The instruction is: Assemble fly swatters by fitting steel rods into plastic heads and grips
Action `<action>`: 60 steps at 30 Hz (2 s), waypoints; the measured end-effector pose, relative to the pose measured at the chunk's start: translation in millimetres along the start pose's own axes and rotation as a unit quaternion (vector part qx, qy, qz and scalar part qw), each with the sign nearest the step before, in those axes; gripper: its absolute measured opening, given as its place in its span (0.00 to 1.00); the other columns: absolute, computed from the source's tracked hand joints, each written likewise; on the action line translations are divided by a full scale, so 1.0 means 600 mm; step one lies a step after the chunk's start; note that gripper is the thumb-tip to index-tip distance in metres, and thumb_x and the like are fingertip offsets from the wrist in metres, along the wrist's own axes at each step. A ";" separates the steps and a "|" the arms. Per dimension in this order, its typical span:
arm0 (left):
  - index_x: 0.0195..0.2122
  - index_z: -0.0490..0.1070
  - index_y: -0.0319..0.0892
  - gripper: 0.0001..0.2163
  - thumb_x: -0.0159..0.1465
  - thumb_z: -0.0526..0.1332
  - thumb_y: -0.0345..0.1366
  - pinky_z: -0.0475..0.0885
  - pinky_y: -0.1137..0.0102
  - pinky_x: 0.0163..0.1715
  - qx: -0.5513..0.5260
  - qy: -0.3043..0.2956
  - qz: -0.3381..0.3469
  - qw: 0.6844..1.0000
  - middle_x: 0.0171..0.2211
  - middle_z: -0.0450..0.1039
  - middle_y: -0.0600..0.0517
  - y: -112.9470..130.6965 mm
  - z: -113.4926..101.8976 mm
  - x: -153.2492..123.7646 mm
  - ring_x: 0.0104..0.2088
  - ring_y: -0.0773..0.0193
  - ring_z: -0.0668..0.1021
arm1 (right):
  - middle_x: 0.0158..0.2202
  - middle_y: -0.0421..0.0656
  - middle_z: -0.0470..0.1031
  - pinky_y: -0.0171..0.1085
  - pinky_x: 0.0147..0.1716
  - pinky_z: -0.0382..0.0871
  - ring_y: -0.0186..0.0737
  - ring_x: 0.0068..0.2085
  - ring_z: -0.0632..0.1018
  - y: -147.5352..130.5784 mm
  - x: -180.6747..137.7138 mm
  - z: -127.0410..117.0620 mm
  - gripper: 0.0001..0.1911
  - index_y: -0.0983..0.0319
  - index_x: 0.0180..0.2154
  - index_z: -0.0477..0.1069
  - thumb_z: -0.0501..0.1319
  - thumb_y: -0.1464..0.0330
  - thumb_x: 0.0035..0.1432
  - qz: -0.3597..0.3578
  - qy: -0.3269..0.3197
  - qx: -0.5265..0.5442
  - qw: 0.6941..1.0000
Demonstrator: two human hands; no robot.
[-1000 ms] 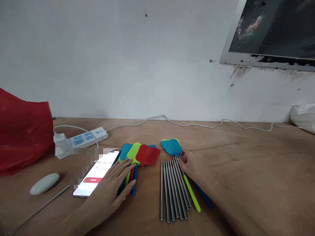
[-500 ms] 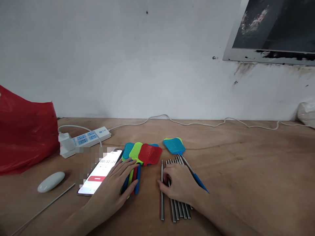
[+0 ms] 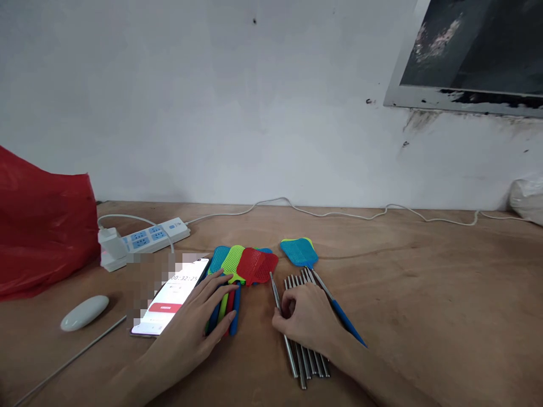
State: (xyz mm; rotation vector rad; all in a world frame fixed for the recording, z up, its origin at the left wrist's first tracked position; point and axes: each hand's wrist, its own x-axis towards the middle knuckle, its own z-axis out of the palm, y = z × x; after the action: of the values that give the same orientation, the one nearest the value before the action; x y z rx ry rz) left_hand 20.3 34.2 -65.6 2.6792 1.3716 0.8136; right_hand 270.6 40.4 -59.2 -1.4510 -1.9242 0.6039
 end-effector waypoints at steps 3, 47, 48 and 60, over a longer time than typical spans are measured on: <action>0.56 0.69 0.44 0.15 0.69 0.56 0.38 0.70 0.47 0.58 -0.018 0.020 -0.009 1.000 0.59 0.69 0.44 -0.002 0.002 -0.002 0.64 0.44 0.66 | 0.15 0.35 0.62 0.33 0.21 0.53 0.32 0.19 0.62 0.007 0.009 -0.007 0.13 0.60 0.16 0.65 0.65 0.62 0.44 0.053 0.015 0.182 0.982; 0.35 0.63 0.45 0.10 0.74 0.48 0.35 0.66 0.66 0.32 -0.107 -0.081 0.049 0.990 0.31 0.71 0.52 0.032 -0.027 0.002 0.32 0.59 0.73 | 0.29 0.41 0.80 0.34 0.26 0.73 0.38 0.29 0.79 0.011 -0.001 -0.024 0.14 0.59 0.34 0.74 0.66 0.55 0.59 -0.032 -0.072 0.250 0.965; 0.36 0.63 0.45 0.10 0.74 0.47 0.35 0.66 0.66 0.31 -0.102 -0.076 0.050 0.991 0.32 0.72 0.52 0.031 -0.026 0.003 0.32 0.59 0.73 | 0.30 0.41 0.80 0.35 0.28 0.73 0.38 0.30 0.79 0.012 -0.001 -0.027 0.13 0.59 0.35 0.75 0.64 0.56 0.61 -0.066 -0.066 0.194 0.976; 0.38 0.65 0.46 0.12 0.76 0.45 0.40 0.61 0.69 0.24 -0.019 -0.137 0.024 0.990 0.30 0.76 0.53 0.030 -0.026 0.004 0.28 0.57 0.79 | 0.35 0.44 0.78 0.36 0.33 0.64 0.41 0.34 0.78 0.013 -0.008 -0.033 0.12 0.61 0.41 0.70 0.49 0.67 0.72 -0.266 -0.099 -0.141 0.949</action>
State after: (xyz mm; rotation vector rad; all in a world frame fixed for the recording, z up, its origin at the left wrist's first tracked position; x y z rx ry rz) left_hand 27.5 21.9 -46.5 2.6795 1.2188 0.4476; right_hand 290.9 37.7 -51.9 -0.9760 -2.5117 0.2322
